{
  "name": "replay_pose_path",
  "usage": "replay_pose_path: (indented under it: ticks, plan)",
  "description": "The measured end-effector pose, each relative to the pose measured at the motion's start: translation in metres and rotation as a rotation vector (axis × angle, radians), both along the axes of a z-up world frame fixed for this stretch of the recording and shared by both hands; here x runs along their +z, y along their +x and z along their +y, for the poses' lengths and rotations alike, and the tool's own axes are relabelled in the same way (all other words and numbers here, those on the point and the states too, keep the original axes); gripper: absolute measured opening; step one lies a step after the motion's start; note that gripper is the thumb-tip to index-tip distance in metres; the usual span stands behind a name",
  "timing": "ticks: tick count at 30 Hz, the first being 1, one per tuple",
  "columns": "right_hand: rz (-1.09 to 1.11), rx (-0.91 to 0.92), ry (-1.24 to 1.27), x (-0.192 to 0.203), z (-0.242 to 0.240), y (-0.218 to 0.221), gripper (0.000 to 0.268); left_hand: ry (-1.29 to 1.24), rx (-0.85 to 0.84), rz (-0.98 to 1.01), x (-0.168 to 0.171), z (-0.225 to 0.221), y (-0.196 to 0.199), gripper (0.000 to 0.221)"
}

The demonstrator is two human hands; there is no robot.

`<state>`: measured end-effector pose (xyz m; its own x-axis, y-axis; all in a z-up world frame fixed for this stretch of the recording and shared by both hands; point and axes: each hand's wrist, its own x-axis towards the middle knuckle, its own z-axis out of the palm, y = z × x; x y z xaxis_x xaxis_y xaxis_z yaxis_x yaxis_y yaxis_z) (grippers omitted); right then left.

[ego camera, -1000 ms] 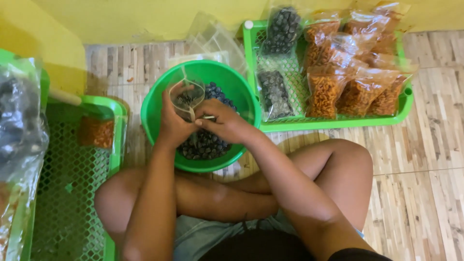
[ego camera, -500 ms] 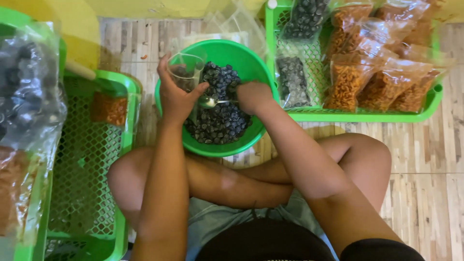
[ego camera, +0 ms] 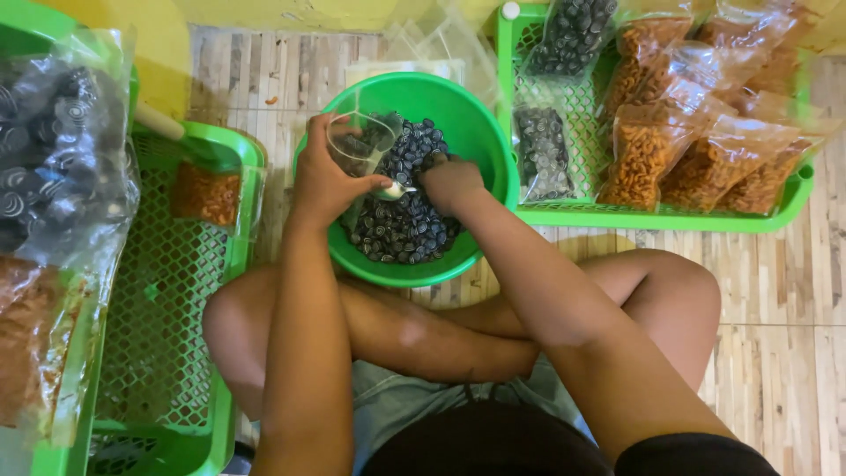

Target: Manually scooping small black food items into plastic bags and placing them in a tray for packaging.

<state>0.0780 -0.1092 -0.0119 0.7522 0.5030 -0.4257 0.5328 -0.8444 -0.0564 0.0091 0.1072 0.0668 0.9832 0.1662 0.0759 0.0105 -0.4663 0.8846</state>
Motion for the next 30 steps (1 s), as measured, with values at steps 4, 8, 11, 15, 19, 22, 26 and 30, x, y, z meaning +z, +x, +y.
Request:
replay_pose_path:
  ticks: [4,8,11,15,19,22,26,30]
  plan:
    - [-0.147,0.094,-0.002,0.043,-0.01,-0.01,0.025,0.0,0.005,0.001,0.01,-0.007,-0.003,0.109]
    - [0.032,-0.081,0.122,0.099,-0.025,-0.014,0.026,0.002,0.028,-0.005,0.011,-0.008,-0.001,0.11]
    - [-0.001,-0.151,0.138,0.094,-0.04,-0.007,0.025,-0.009,0.014,-0.066,0.013,-0.01,-0.003,0.104]
    - [-0.141,-0.302,0.201,0.065,-0.051,0.005,0.025,-0.013,-0.015,-0.161,0.014,-0.015,-0.003,0.096]
    - [-0.148,-0.379,0.196,0.03,-0.03,0.0,0.03,0.056,-0.041,-0.143,0.01,-0.018,-0.003,0.1]
    - [-0.149,-0.357,0.177,0.017,-0.019,-0.013,0.027,0.085,-0.064,-0.139,0.011,-0.019,-0.006,0.099]
    - [-0.007,-0.343,0.202,0.033,-0.014,-0.032,0.027,0.047,-0.084,-0.114,0.013,-0.019,-0.007,0.102]
    - [0.061,-0.383,0.259,0.057,-0.02,-0.04,0.029,0.042,-0.117,-0.082,0.013,-0.021,-0.005,0.108]
